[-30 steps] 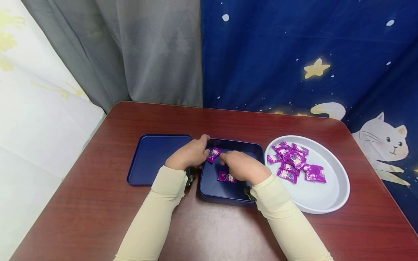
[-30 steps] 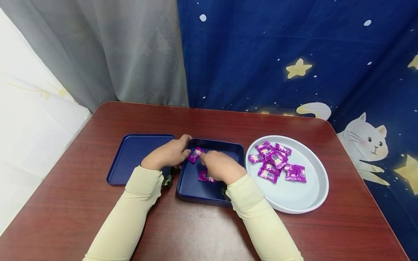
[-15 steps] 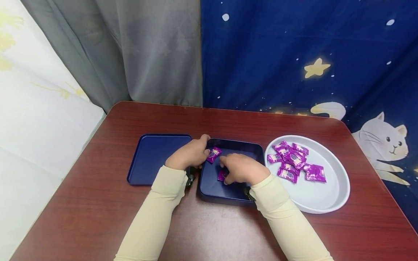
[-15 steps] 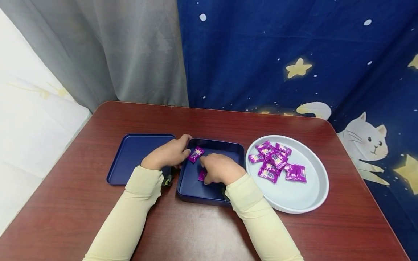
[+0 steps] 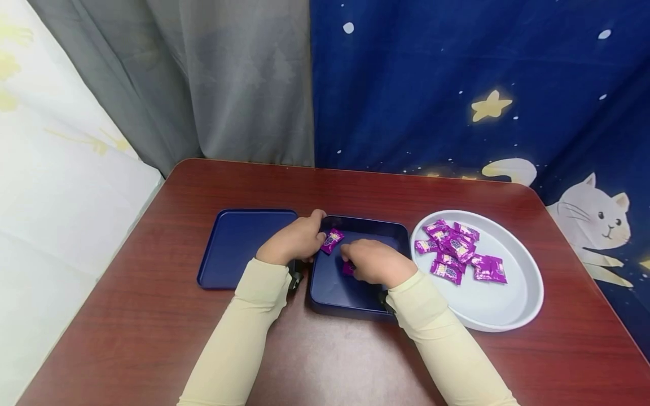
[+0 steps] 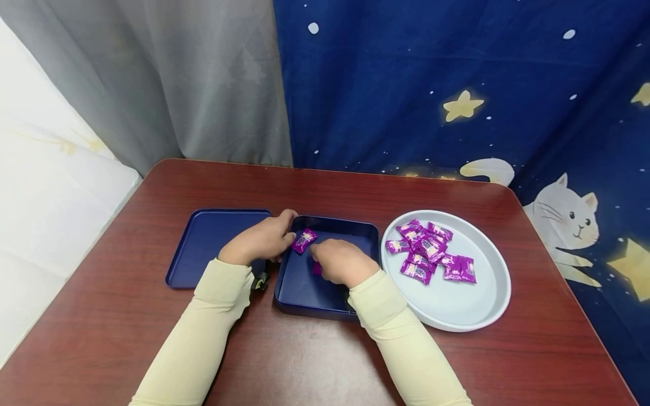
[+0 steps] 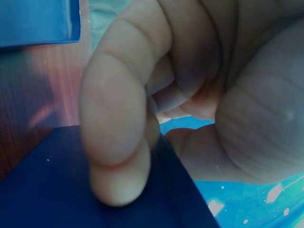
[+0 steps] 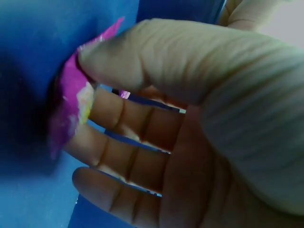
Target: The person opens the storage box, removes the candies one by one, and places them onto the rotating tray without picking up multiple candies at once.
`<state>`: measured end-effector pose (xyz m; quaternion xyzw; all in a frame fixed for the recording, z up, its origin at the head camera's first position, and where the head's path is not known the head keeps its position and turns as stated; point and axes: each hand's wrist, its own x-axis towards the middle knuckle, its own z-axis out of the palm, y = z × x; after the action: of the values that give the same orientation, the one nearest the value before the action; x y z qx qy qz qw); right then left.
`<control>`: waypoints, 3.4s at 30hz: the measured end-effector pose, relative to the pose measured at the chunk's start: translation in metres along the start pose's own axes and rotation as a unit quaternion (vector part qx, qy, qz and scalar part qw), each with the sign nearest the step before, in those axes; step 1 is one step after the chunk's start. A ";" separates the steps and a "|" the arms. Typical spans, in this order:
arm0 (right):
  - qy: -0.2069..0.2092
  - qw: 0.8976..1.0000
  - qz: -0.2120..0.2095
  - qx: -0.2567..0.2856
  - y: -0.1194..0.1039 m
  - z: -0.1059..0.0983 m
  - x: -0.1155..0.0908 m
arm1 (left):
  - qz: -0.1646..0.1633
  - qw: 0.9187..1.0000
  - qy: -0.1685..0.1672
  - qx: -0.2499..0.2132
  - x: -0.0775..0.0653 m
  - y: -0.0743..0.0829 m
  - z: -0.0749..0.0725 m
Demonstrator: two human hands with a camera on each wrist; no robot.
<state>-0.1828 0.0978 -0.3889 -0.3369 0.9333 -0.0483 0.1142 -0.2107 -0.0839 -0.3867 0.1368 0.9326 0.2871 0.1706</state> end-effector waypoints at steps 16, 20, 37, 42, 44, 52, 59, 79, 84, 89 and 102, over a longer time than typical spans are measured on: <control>-0.009 0.998 0.055 -0.037 -0.001 0.000 0.000 | 0.002 1.000 -0.004 0.000 -0.001 0.000 -0.002; -0.013 0.997 0.061 -0.042 -0.002 0.000 0.000 | 0.002 1.000 -0.004 0.000 -0.001 -0.001 -0.002; 0.011 0.996 0.084 -0.039 0.002 -0.002 -0.001 | 0.001 1.000 -0.002 -0.006 -0.001 0.000 -0.002; 0.015 0.996 0.079 -0.032 0.003 -0.002 0.001 | -0.001 1.000 -0.001 -0.008 0.000 0.000 -0.001; 0.014 0.997 0.077 -0.027 0.002 -0.003 0.001 | -0.001 1.000 -0.001 -0.007 0.000 0.000 -0.001; 0.029 0.997 0.059 -0.026 -0.001 -0.008 -0.002 | -0.004 1.000 -0.002 -0.008 0.000 0.000 0.000; 0.039 0.998 0.042 -0.018 -0.002 -0.018 -0.009 | 0.002 1.000 0.000 -0.004 0.000 0.000 -0.001; 0.113 0.991 0.046 0.053 0.020 -0.046 -0.047 | 0.005 1.000 -0.010 -0.006 -0.003 0.001 -0.002; 0.115 0.988 0.076 0.071 0.029 -0.050 -0.054 | 0.004 1.000 -0.007 -0.004 -0.004 0.002 -0.002; 0.123 0.986 0.083 0.076 0.041 -0.051 -0.062 | 0.009 1.000 -0.004 0.000 -0.004 0.002 -0.002; 0.123 0.978 0.145 0.086 0.079 -0.060 -0.089 | 0.008 1.000 -0.006 -0.001 -0.004 0.002 -0.002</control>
<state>-0.1797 0.2165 -0.3277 -0.1787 0.9715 -0.1525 0.0328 -0.2077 -0.0851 -0.3827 0.1463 0.9301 0.2882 0.1743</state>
